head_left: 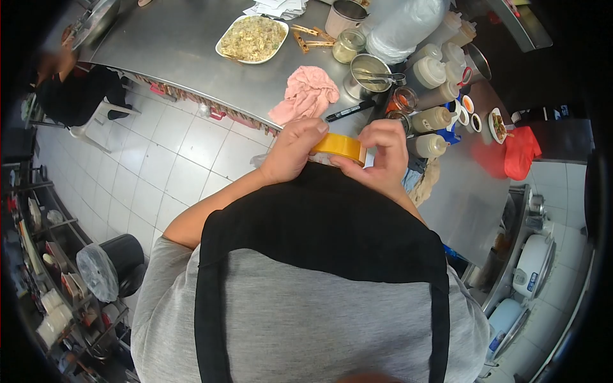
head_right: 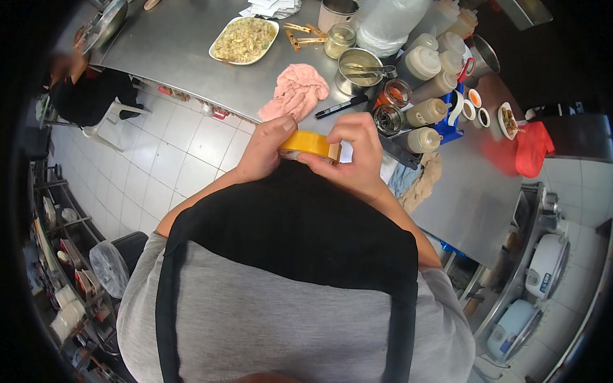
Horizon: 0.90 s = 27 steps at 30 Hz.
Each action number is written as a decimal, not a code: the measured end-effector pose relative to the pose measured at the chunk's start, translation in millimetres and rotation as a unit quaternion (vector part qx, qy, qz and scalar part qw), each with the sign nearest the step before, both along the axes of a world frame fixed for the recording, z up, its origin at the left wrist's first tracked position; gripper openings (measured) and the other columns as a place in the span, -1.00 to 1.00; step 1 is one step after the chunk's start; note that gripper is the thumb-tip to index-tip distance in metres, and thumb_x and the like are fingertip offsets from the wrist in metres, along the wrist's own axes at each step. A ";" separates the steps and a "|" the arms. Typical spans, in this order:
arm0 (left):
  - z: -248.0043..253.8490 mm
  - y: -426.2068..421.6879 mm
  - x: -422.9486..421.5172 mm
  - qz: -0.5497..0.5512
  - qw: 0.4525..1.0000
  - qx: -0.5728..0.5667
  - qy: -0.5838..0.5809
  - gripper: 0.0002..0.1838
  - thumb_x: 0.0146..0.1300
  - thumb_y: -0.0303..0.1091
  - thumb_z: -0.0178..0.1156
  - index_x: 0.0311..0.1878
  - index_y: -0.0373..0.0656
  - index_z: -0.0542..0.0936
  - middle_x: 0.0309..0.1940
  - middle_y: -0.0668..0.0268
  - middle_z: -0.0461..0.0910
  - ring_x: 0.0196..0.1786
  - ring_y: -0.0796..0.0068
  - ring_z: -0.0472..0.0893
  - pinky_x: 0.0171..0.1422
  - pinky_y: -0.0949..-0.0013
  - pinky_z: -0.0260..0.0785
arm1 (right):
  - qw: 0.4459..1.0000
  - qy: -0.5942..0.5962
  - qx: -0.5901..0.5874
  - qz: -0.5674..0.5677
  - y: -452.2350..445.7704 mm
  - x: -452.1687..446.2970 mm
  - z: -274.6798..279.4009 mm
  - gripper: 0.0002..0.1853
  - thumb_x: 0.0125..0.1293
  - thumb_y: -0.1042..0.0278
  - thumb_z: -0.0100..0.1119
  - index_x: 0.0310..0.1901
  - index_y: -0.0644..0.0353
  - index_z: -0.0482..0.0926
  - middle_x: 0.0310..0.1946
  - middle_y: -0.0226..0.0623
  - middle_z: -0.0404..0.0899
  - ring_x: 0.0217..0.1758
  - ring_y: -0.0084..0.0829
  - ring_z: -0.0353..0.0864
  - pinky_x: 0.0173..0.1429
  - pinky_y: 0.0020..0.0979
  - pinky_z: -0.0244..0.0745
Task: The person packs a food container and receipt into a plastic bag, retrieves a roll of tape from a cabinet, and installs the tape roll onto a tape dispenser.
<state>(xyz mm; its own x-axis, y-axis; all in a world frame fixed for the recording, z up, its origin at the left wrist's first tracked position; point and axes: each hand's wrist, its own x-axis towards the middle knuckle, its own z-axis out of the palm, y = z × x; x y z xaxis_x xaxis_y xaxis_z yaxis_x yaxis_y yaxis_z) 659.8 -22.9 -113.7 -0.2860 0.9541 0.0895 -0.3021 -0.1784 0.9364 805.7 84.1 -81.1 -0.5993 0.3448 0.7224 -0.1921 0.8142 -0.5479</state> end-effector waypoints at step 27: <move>-12.2 -5.7 -2.0 -0.029 0.986 -0.075 -0.148 -0.71 0.39 -0.22 -0.03 -0.40 -0.18 0.48 -0.51 0.46 0.42 -0.44 0.72 0.35 -0.33 0.56 0.22 | 0.998 -0.001 0.061 0.019 -2.0 -8.9 -12.1 -0.36 -0.18 0.25 0.59 -0.11 0.12 0.34 -0.33 -0.34 0.52 -0.30 -0.28 0.49 -0.27 -0.36 0.44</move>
<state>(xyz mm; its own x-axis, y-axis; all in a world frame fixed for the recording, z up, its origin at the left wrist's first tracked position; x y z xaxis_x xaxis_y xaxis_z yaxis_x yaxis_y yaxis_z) 657.8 -28.6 -125.9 -0.2224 0.9658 -0.1337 -0.5715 -0.0180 0.8204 796.9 82.1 -93.2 -0.6110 0.2311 0.7571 -0.2228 0.8676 -0.4446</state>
